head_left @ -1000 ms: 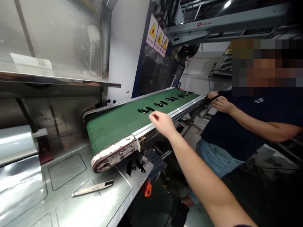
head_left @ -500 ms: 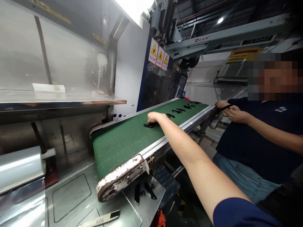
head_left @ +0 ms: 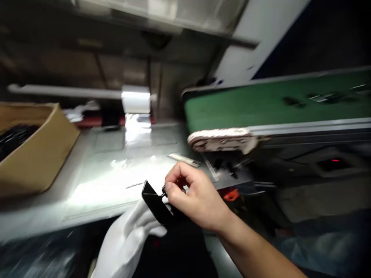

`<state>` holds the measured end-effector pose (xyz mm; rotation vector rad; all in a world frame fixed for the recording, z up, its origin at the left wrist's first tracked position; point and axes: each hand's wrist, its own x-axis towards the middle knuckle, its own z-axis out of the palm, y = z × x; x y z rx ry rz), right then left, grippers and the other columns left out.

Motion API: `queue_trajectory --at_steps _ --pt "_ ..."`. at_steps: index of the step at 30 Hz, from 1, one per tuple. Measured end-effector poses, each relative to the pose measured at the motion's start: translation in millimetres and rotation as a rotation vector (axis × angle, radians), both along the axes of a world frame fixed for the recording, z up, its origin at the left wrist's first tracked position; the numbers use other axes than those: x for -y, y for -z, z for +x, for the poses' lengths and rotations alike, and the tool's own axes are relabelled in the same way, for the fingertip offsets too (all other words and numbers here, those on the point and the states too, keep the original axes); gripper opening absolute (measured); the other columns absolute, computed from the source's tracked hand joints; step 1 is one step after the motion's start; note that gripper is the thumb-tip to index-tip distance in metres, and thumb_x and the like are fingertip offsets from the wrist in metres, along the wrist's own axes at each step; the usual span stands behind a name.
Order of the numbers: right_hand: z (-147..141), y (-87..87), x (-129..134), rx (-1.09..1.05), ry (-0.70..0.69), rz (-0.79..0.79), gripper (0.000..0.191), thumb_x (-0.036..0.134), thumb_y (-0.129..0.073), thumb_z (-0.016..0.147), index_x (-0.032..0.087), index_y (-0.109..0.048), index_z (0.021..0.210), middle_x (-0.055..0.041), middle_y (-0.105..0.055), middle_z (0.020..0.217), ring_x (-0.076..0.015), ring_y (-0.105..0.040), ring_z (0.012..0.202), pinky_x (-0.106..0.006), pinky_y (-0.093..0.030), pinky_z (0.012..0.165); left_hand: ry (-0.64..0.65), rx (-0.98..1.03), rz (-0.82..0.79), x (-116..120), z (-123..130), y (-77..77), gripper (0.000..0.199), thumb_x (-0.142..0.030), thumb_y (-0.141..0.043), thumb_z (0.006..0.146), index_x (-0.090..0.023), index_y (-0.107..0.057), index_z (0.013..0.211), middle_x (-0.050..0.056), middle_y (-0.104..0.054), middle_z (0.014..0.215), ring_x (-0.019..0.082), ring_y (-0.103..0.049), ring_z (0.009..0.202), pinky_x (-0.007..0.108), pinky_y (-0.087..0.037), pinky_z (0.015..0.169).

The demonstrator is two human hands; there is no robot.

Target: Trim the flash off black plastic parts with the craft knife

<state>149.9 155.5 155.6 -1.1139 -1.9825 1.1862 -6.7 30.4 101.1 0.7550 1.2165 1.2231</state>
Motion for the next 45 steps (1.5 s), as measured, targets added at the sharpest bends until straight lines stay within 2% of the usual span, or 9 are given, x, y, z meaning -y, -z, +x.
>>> queue_trajectory --at_steps 3,7,11,17,26,34,38,41,45 --pt "-26 36.5 45 -0.029 -0.004 -0.086 0.01 0.019 -0.066 0.083 0.024 -0.059 0.078 0.0026 -0.064 0.072 -0.013 -0.056 0.061 -0.026 -0.044 0.055 -0.064 0.13 -0.047 19 -19 32.1 0.062 -0.057 -0.077 0.084 -0.016 -0.069 0.131 0.017 -0.074 0.125 0.038 -0.071 0.109 0.04 -0.062 0.079" --pt "-38 61.1 63 -0.057 -0.002 -0.139 0.011 0.02 -0.068 0.084 0.025 -0.059 0.078 0.0003 -0.064 0.076 -0.0162 -0.059 0.068 -0.028 -0.046 0.057 -0.103 0.511 0.007 43 -22 56.2 0.055 -0.04 -0.082 0.084 -0.02 -0.067 0.134 0.012 -0.078 0.115 0.025 -0.077 0.091 0.028 -0.06 0.071" --pt "-41 66.6 72 -0.064 0.015 -0.229 0.009 0.022 -0.069 0.083 0.026 -0.061 0.079 -0.0017 -0.066 0.078 -0.0183 -0.061 0.071 -0.029 -0.046 0.056 -0.036 0.661 0.074 53 -21 63.5 0.049 -0.039 -0.078 0.089 -0.026 -0.066 0.135 0.006 -0.08 0.095 0.02 -0.076 0.084 0.025 -0.059 0.068" --pt "-41 68.2 73 -0.1 0.015 -0.363 0.005 0.026 -0.066 0.086 0.025 -0.064 0.082 -0.0029 -0.069 0.084 -0.0182 -0.063 0.072 -0.028 -0.048 0.054 0.008 0.735 0.07 50 -25 65.8 0.045 -0.037 -0.077 0.091 -0.027 -0.067 0.134 0.005 -0.078 0.092 0.018 -0.076 0.084 0.022 -0.058 0.067" --pt "-28 77.4 68 -0.107 -0.095 -0.568 0.01 0.03 -0.064 0.093 0.023 -0.067 0.086 0.0017 -0.062 0.075 -0.0113 -0.053 0.062 -0.023 -0.044 0.053 0.045 0.735 0.051 47 -26 73.0 0.047 -0.038 -0.075 0.092 -0.023 -0.065 0.136 0.005 -0.078 0.092 0.018 -0.076 0.081 0.024 -0.059 0.067" --pt "-20 84.2 70 -0.148 -0.138 -0.651 0.021 0.041 -0.067 0.097 0.021 -0.065 0.091 0.0027 -0.061 0.077 -0.0101 -0.054 0.065 -0.021 -0.045 0.057 0.039 0.713 0.048 47 -27 66.4 0.048 -0.039 -0.068 0.097 -0.022 -0.061 0.142 0.006 -0.079 0.093 0.017 -0.077 0.081 0.02 -0.059 0.064" --pt "-18 88.1 72 -0.164 -0.148 -0.489 0.022 0.041 -0.063 0.101 0.022 -0.064 0.091 0.0034 -0.061 0.077 -0.0101 -0.054 0.067 -0.022 -0.045 0.06 -0.018 0.734 -0.015 45 -23 50.6 0.049 -0.038 -0.067 0.098 -0.02 -0.059 0.143 0.006 -0.078 0.09 0.016 -0.076 0.077 0.019 -0.058 0.062" --pt "-16 93.7 74 -0.146 -0.126 -0.333 0.024 0.039 -0.057 0.104 0.021 -0.064 0.09 0.0035 -0.061 0.076 -0.01 -0.054 0.068 -0.022 -0.045 0.064 -0.093 0.735 -0.147 41 -17 32.7 0.045 -0.033 -0.065 0.099 -0.019 -0.059 0.143 0.006 -0.077 0.094 0.015 -0.076 0.081 0.02 -0.06 0.067" --pt "-13 102.1 76 -0.158 -0.116 -0.291 0.025 0.039 -0.054 0.105 0.021 -0.062 0.089 0.0036 -0.061 0.078 -0.0099 -0.055 0.07 -0.022 -0.045 0.065 -0.18 0.67 -0.309 35 -11 13.8 0.047 -0.028 -0.065 0.099 -0.019 -0.058 0.144 0.008 -0.077 0.092 0.016 -0.075 0.081 0.023 -0.062 0.072"
